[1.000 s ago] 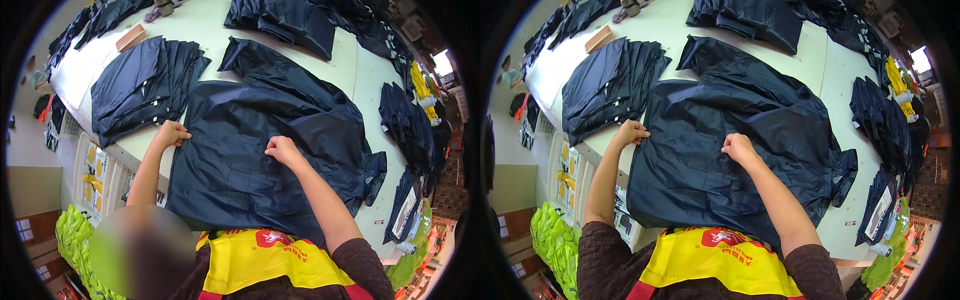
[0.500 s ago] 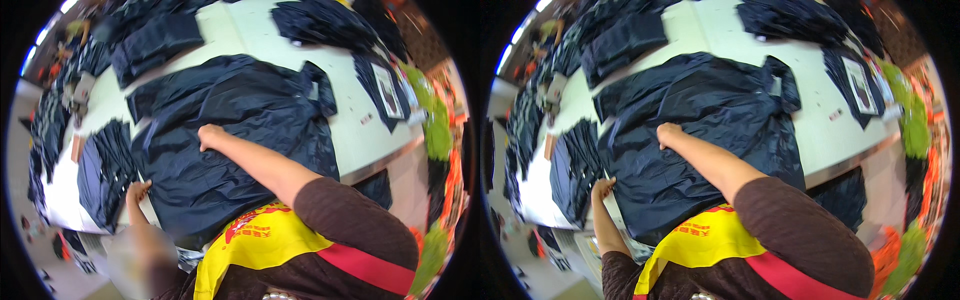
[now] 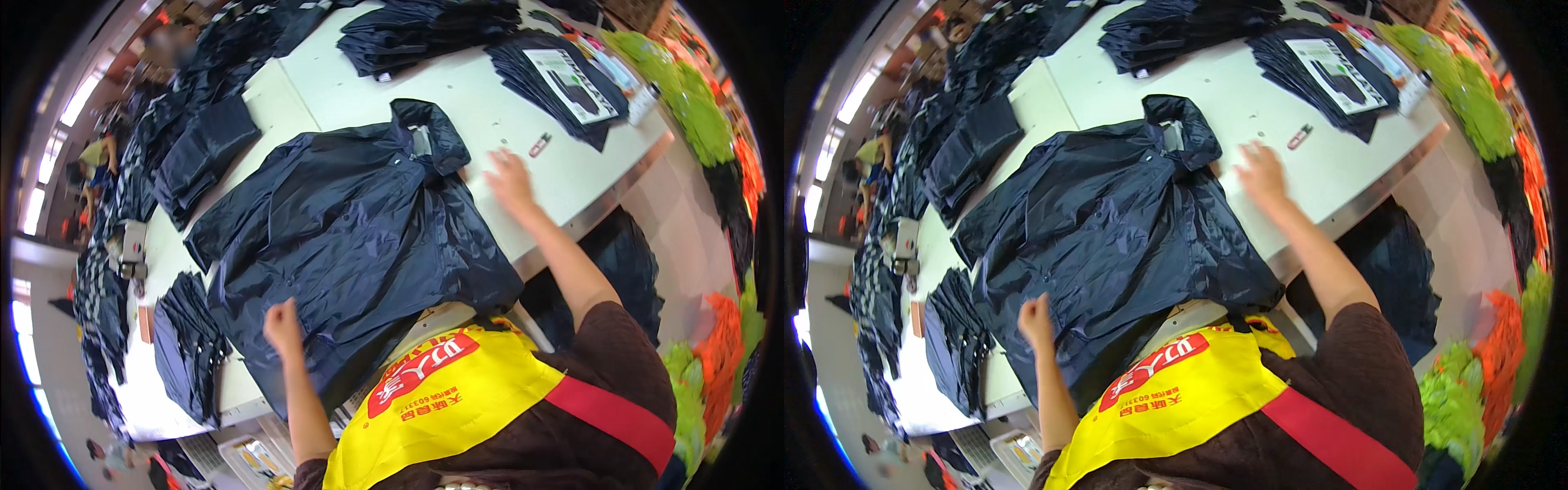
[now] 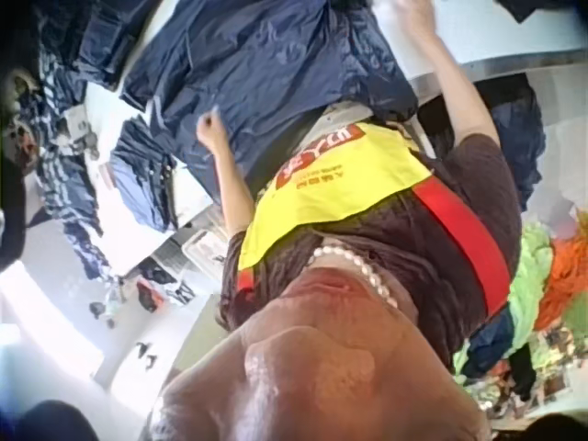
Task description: The person folds a dark jacket on a table, aligns the sleeves, and places it into a plastic bag. The person then picks up another jacket and begins to fold it.
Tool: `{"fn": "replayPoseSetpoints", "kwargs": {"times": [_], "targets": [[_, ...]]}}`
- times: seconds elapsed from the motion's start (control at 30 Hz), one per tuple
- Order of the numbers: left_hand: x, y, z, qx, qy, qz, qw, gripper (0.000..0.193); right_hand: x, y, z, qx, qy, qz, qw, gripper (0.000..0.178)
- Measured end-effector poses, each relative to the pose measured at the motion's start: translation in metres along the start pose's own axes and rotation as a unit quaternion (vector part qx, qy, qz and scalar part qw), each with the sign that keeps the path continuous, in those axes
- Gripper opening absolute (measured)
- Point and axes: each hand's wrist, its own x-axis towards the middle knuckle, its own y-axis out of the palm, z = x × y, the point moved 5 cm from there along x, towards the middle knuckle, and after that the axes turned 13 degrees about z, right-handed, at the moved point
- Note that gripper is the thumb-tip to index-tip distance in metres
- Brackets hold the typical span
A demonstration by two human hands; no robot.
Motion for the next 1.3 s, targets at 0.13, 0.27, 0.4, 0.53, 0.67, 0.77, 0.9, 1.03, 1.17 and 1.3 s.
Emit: {"fn": "replayPoseSetpoints", "kwargs": {"times": [0.13,0.27,0.4,0.53,0.67,0.77,0.9,1.03,1.17,1.3], "targets": [[-0.022,0.143,-0.171,-0.045,0.055,0.265,0.962,0.032,0.02,0.023,-0.12,-0.052,0.014,0.168,0.984,0.053],[-0.046,0.248,-0.244,0.087,0.156,0.267,0.947,0.059,0.059,0.009,-0.112,-0.199,0.122,0.209,0.95,0.055],[-0.059,0.288,-0.233,0.133,0.133,0.215,0.958,0.089,0.081,0.059,-0.055,0.438,0.183,0.199,0.857,0.065],[-0.065,0.287,-0.229,0.075,0.093,0.217,0.969,0.073,0.106,0.117,-0.007,0.681,0.215,0.312,0.627,0.062],[-0.067,0.247,-0.176,-0.013,0.028,0.282,0.959,0.052,0.086,0.038,0.067,0.781,0.034,0.386,0.489,0.051],[-0.088,0.164,-0.161,-0.291,-0.115,0.395,0.864,0.046,0.053,0.039,0.059,0.667,-0.061,0.504,0.545,0.054],[-0.143,0.058,-0.166,-0.444,-0.049,0.373,0.814,0.039,0.046,0.102,0.056,0.318,-0.232,0.308,0.866,0.061],[-0.199,-0.033,-0.163,-0.524,0.067,0.314,0.789,0.029,0.013,0.128,0.163,0.201,-0.327,0.098,0.918,0.06],[-0.254,-0.107,-0.195,-0.492,0.197,0.22,0.819,0.01,-0.033,0.134,0.264,0.333,-0.342,0.059,0.877,0.052],[-0.356,-0.194,-0.15,-0.136,0.126,-0.129,0.974,0.014,-0.047,0.117,0.309,0.411,-0.368,0.07,0.831,0.033]]}}
